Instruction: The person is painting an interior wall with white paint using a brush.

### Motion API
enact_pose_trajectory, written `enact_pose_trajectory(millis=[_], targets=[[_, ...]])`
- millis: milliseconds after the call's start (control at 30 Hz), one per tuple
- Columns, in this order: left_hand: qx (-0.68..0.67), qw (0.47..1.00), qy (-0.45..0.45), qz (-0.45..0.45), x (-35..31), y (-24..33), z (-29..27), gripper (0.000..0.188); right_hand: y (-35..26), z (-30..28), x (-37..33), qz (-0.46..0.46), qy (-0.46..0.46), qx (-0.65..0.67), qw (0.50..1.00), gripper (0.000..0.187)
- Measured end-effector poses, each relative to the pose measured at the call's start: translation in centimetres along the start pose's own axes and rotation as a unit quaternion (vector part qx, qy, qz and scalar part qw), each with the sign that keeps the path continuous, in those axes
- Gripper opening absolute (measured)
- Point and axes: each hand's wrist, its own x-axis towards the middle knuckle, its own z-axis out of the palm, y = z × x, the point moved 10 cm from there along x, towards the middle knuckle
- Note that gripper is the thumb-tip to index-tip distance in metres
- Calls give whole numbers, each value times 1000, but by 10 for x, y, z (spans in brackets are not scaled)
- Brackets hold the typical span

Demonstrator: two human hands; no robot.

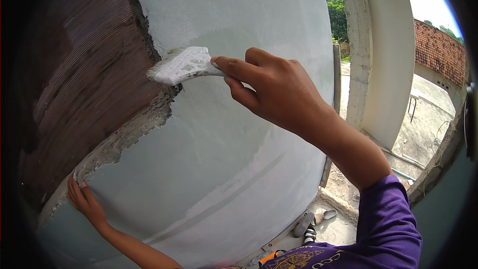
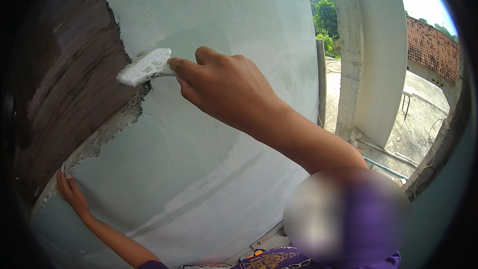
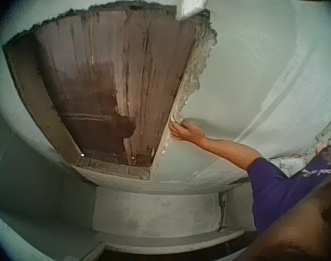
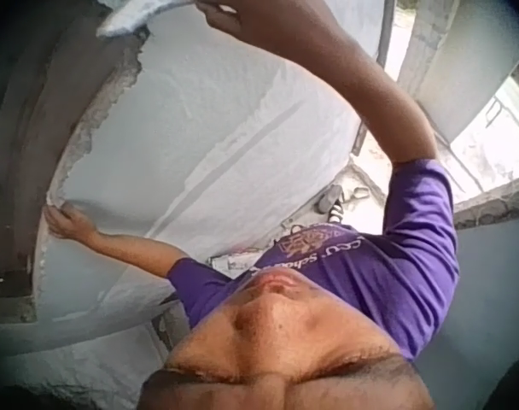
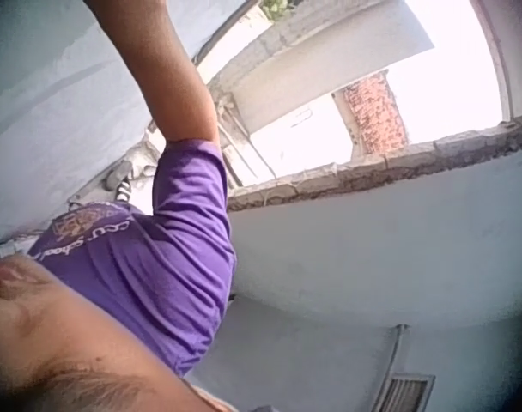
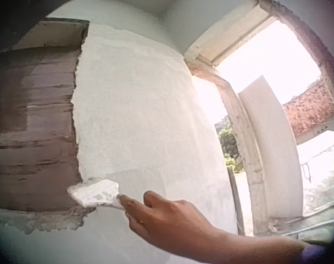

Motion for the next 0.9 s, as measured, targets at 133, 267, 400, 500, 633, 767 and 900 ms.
enact_pose_trajectory(millis=[133,267,400,500,633,767,900], targets=[[-5,1000,3,-8,-1,-1,1,49,1,-12,-2,27,-10,-42,999,21],[-19,1000,15,4,0,2,-1,46,-19,-14,-2,2,-9,-59,998,24],[-26,1000,16,-8,1,1,-1,45,-32,-4,0,-26,-6,-28,999,30],[-21,1000,12,-12,0,1,-1,45,-23,3,4,-13,-24,-45,999,29],[-2,1000,9,-7,-1,3,-1,46,-8,-6,2,23,-36,-86,995,24],[-3,1000,-1,3,-1,5,-1,46,-14,-22,3,11,-3,-88,996,21],[9,1000,-3,4,-1,6,-3,46,-32,-9,6,-30,-11,-64,997,23]])
